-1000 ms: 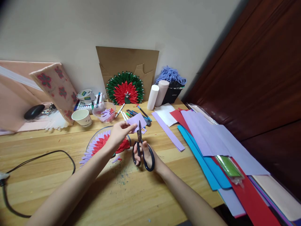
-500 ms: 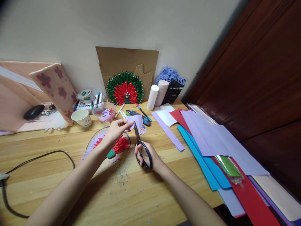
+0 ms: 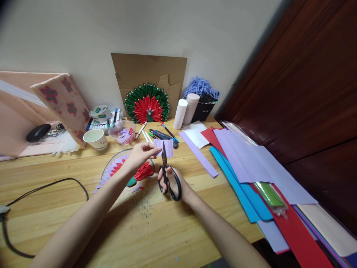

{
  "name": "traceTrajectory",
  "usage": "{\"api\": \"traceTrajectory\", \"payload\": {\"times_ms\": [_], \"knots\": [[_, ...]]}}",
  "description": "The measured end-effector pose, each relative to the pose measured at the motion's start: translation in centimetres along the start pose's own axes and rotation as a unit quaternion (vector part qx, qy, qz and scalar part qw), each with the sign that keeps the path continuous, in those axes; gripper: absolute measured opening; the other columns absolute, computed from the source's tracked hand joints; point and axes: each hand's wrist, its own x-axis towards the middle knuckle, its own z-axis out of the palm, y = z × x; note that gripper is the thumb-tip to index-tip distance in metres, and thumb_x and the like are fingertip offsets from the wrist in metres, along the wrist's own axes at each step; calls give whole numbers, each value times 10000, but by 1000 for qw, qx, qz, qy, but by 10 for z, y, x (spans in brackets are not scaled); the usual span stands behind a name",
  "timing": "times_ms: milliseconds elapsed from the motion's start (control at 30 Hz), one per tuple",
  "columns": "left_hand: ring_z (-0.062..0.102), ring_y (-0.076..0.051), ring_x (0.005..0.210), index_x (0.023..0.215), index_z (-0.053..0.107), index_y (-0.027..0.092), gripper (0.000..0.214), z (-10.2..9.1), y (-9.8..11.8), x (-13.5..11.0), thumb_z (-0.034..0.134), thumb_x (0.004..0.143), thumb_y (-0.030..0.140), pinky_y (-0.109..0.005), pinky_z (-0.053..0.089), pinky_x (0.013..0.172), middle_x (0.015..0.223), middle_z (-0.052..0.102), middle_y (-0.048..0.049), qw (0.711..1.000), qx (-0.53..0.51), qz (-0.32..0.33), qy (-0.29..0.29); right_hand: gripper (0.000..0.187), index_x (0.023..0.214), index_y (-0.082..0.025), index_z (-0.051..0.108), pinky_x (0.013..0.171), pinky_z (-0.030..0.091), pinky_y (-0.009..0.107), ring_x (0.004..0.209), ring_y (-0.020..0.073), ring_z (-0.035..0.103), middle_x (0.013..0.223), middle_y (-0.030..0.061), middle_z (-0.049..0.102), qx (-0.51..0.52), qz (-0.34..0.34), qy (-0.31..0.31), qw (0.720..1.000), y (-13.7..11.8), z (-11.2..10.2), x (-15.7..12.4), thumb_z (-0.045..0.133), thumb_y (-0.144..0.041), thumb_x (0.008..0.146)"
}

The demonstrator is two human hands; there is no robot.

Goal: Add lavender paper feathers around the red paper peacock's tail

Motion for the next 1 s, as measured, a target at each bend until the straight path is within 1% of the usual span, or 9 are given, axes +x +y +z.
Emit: {"api": "traceTrajectory", "payload": {"times_ms": [200,400,467,533,667,733,833,1000], "knots": [[511,-93,569,600,576,118,320,-1,-2,0,744,537,383,-234,436,597,603,553,1,1000,-9,-8,9,704,700,-156,497,373,359,206,337,91,430,399,-49,433,11,-13,5,1000,5,-1,3,361,-839,601],[532,-99,606,634,578,122,298,-2,-4,2,717,575,379,-244,460,634,626,554,5,999,-22,-26,8,665,677,-158,487,345,335,206,297,86,394,363,-58,417,27,9,12,1000,4,0,4,438,-815,586],[538,-102,614,645,585,122,296,-2,-4,2,706,592,386,-248,467,638,633,560,0,999,-21,-28,11,658,691,-158,487,348,321,205,302,89,393,369,-56,419,18,-4,10,1000,5,0,3,430,-808,606],[541,-103,617,644,588,122,299,-1,-3,1,708,592,391,-247,470,638,635,568,-3,999,-20,-26,15,687,712,-159,490,371,335,212,325,94,408,387,-50,429,8,-20,5,1000,5,0,2,378,-829,608],[548,-107,622,652,599,124,305,0,-5,1,726,573,389,-247,473,636,640,580,-8,1000,-20,-19,2,809,745,-156,496,456,401,249,399,115,480,449,-33,468,15,-7,-14,1000,1,2,0,259,-897,527],[554,-111,624,662,605,124,305,1,-7,1,726,577,390,-254,477,644,644,587,-13,1000,-18,-15,-4,820,736,-156,495,470,409,258,405,120,490,454,-33,468,25,0,-15,1000,-1,3,0,253,-906,508],[557,-116,619,667,609,121,302,2,-9,1,723,585,388,-260,479,645,645,593,-22,1000,-13,-11,-8,808,719,-156,493,463,406,255,401,122,493,445,-32,463,36,-5,-3,999,-1,3,0,253,-902,521],[558,-111,616,670,605,118,285,4,-8,0,714,600,371,-262,481,655,647,592,-20,1000,-8,-20,-14,775,708,-158,487,432,391,229,379,106,478,431,-46,438,39,-13,8,999,6,1,2,291,-888,535]]}}
